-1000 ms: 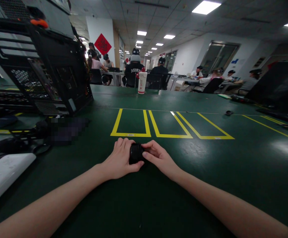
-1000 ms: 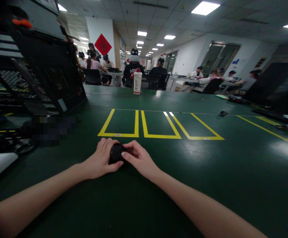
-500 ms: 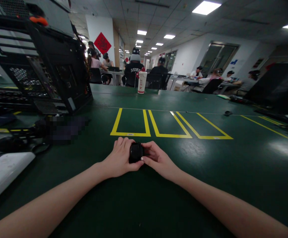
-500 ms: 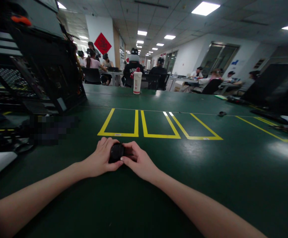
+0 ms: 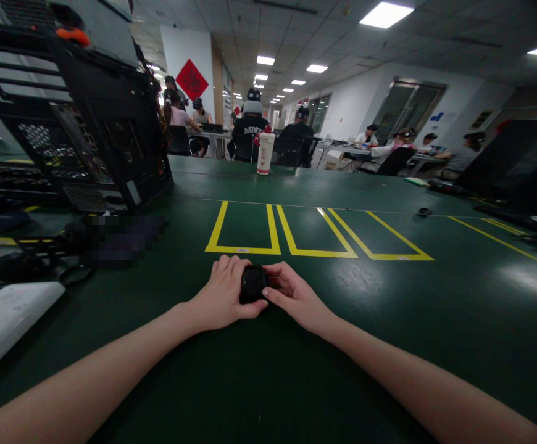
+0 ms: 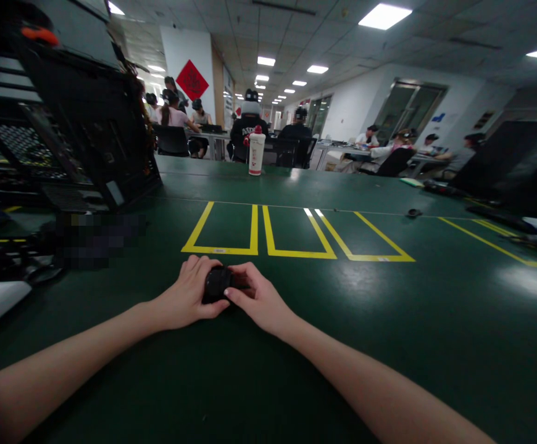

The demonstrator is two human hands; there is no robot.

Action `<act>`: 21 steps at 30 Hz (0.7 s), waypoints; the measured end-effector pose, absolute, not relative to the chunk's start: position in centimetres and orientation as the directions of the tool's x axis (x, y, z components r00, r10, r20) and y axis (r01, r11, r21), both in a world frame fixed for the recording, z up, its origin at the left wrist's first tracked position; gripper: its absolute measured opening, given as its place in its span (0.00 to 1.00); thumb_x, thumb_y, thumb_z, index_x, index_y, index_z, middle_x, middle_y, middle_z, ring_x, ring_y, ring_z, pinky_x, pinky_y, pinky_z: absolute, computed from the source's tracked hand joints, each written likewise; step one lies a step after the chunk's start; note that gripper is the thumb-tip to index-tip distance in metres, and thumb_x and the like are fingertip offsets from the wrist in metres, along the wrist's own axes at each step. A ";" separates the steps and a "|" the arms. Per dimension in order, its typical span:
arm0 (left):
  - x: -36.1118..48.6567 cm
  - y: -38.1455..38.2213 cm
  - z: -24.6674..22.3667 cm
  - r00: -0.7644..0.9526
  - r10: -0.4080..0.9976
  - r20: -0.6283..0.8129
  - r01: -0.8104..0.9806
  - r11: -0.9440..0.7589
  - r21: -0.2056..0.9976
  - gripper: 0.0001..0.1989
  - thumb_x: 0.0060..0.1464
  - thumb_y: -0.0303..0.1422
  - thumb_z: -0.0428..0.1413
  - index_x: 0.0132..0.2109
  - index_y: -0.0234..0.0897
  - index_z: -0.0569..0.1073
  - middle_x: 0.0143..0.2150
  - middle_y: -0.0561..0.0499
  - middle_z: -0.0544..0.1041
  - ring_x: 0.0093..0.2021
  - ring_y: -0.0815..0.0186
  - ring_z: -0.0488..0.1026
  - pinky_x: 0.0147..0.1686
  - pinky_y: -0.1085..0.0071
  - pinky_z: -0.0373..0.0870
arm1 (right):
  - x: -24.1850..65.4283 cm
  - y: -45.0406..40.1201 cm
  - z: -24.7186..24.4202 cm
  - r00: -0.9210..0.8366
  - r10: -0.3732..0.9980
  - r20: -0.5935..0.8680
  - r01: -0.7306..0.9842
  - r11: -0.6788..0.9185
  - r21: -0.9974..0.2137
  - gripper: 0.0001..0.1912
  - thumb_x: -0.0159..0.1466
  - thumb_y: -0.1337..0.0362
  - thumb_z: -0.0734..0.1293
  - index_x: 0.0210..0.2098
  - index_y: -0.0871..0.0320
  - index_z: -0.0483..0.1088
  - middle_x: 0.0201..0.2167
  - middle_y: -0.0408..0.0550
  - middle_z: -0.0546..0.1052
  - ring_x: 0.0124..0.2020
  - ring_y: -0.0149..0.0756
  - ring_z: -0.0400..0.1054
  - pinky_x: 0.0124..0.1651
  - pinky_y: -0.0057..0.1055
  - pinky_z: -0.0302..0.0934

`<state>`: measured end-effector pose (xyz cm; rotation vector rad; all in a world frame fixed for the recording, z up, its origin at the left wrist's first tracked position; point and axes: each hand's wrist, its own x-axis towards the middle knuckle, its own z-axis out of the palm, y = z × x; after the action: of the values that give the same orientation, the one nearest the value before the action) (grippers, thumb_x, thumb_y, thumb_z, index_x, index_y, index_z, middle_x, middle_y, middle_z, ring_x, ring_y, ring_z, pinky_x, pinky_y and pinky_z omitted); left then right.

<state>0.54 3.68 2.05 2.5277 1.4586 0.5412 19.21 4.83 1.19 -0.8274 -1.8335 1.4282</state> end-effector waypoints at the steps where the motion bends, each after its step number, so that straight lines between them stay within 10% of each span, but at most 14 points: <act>1: 0.5 3.7 2.1 0.456 0.862 0.221 0.800 -0.506 0.323 0.28 0.47 0.48 0.50 0.49 0.32 0.59 0.43 0.43 0.62 0.41 0.57 0.58 0.40 0.60 0.59 | 19.2 4.8 1.2 -0.587 0.799 0.132 0.061 0.206 -0.977 0.15 0.58 0.67 0.63 0.45 0.54 0.60 0.46 0.46 0.66 0.49 0.35 0.62 0.52 0.37 0.58; 21: 0.6 3.8 2.0 0.461 0.856 0.233 0.805 -0.514 0.297 0.29 0.47 0.48 0.50 0.49 0.31 0.59 0.42 0.43 0.62 0.41 0.57 0.57 0.41 0.60 0.59 | 19.3 5.1 0.9 -0.584 0.799 0.144 -0.002 0.176 -0.984 0.14 0.57 0.66 0.64 0.43 0.54 0.60 0.43 0.46 0.66 0.45 0.34 0.64 0.46 0.35 0.62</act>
<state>0.57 3.75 1.99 2.5585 1.4650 0.5356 19.26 5.06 0.87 -0.7562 -1.7663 1.4808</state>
